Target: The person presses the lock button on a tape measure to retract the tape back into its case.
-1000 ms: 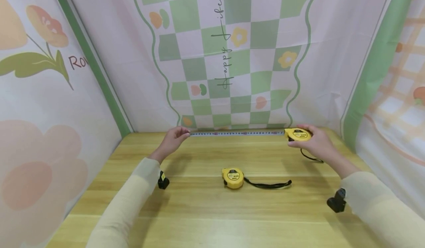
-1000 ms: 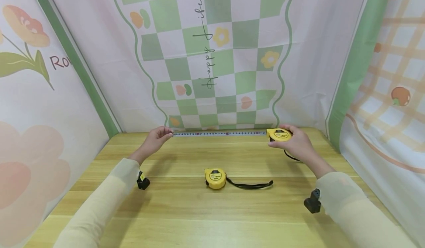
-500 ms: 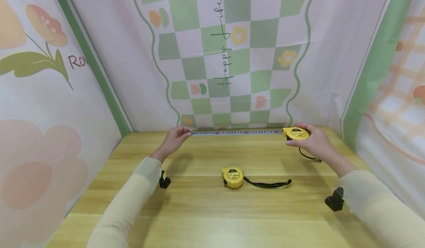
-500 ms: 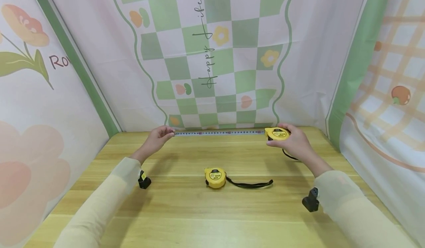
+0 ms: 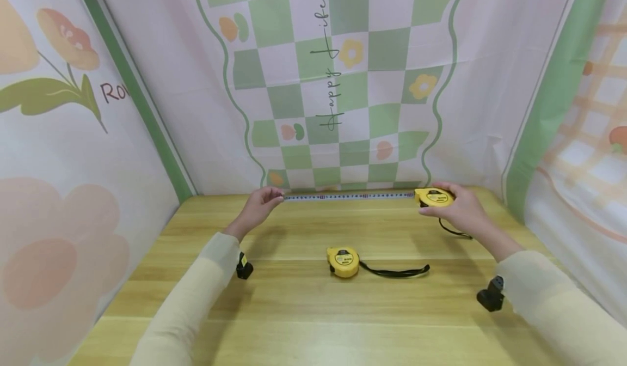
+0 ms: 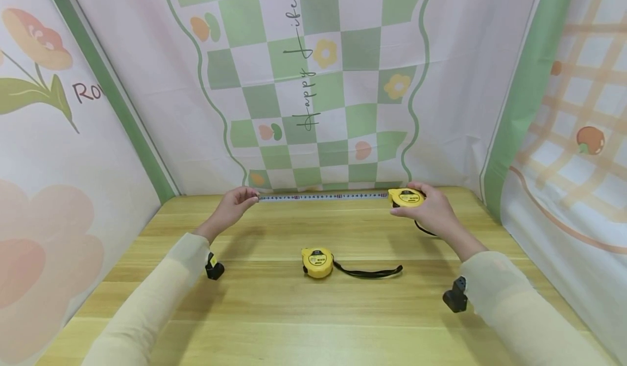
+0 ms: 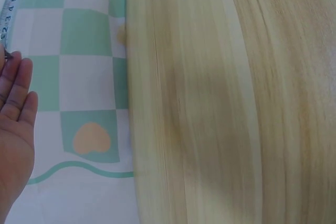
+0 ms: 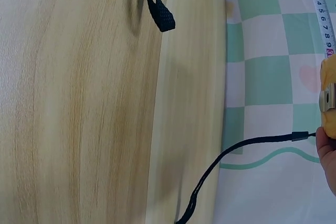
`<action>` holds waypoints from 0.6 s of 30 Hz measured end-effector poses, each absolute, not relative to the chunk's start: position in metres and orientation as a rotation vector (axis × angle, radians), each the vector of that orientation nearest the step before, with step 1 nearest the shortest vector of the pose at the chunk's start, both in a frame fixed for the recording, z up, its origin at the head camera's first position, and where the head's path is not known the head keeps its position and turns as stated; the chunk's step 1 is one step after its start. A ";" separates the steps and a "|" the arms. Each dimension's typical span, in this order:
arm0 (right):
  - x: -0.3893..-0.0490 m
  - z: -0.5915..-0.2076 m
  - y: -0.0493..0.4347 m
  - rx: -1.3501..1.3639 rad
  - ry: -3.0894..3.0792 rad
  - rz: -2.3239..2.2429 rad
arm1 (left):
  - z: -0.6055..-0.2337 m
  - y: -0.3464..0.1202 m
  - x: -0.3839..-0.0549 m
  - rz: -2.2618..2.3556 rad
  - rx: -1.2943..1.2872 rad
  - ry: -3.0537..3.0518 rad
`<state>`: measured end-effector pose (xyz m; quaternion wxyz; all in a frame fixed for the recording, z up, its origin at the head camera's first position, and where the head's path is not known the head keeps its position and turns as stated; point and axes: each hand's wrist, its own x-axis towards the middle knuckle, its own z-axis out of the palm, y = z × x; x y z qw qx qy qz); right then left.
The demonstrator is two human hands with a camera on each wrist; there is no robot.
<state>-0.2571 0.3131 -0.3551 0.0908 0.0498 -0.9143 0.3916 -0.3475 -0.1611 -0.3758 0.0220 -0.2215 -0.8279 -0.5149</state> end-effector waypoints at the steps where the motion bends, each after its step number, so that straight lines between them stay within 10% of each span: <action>1: -0.257 -0.355 0.313 0.147 -2.718 1.168 | -0.376 -0.161 -0.347 -1.597 -0.685 -2.564; 18: -0.261 -0.358 0.306 0.150 -2.704 1.173 | -0.378 -0.158 -0.348 -1.601 -0.691 -2.562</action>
